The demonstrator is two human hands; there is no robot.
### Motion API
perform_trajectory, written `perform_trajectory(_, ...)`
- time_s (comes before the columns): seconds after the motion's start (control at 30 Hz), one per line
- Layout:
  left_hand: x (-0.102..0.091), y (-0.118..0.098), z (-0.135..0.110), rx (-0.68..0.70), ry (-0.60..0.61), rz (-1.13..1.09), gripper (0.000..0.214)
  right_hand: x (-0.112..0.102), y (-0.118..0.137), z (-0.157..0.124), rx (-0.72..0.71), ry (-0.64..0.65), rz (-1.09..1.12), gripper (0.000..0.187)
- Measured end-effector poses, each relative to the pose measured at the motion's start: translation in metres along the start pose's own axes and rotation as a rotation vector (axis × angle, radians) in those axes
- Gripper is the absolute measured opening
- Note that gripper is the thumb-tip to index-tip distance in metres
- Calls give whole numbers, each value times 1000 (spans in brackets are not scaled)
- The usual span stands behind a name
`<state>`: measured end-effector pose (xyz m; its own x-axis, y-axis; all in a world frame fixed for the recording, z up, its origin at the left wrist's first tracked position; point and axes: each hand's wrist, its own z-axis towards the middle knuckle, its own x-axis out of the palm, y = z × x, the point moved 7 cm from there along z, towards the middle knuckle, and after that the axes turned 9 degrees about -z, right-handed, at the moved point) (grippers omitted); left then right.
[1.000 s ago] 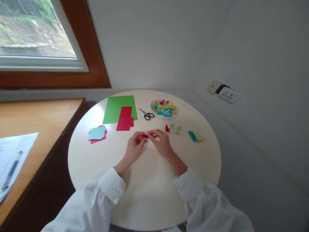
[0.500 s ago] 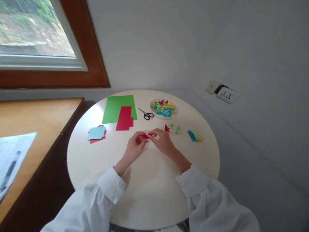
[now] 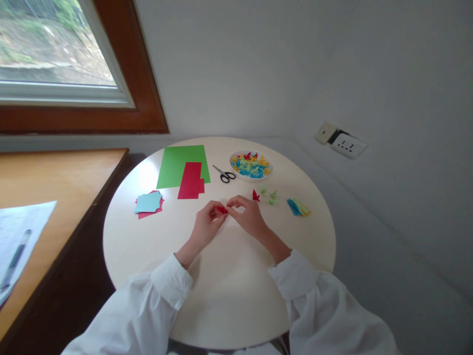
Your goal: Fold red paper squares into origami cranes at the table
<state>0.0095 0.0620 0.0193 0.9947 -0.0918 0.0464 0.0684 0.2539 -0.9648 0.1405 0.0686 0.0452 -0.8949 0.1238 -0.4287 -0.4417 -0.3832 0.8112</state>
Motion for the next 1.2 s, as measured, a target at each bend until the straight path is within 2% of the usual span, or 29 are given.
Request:
perform_trajectory(0.2, 1, 1, 3, -106, 72, -48, 17, -1, 12, 2, -132, 107, -75, 15)
perform_trajectory(0.3, 4, -3, 3, -209, 144, -100, 26, -4, 14, 3, -116, 244, -117, 14)
perform_trajectory(0.43, 10, -12, -1, -308, 289, -162, 21, -9, 19, 3, -81, 436, -184, 15)
perform_trajectory(0.63, 15, -12, -6, -346, 422, -210, 21, -13, 34, 1, -93, 580, -247, 14)
perform_trajectory(0.9, 17, -10, -7, -346, 478, -248, 22, -12, 37, 0, -116, 589, -269, 11)
perform_trajectory(1.2, 18, -9, -8, -342, 487, -230, 21, -12, 38, -2, -153, 583, -327, 14)
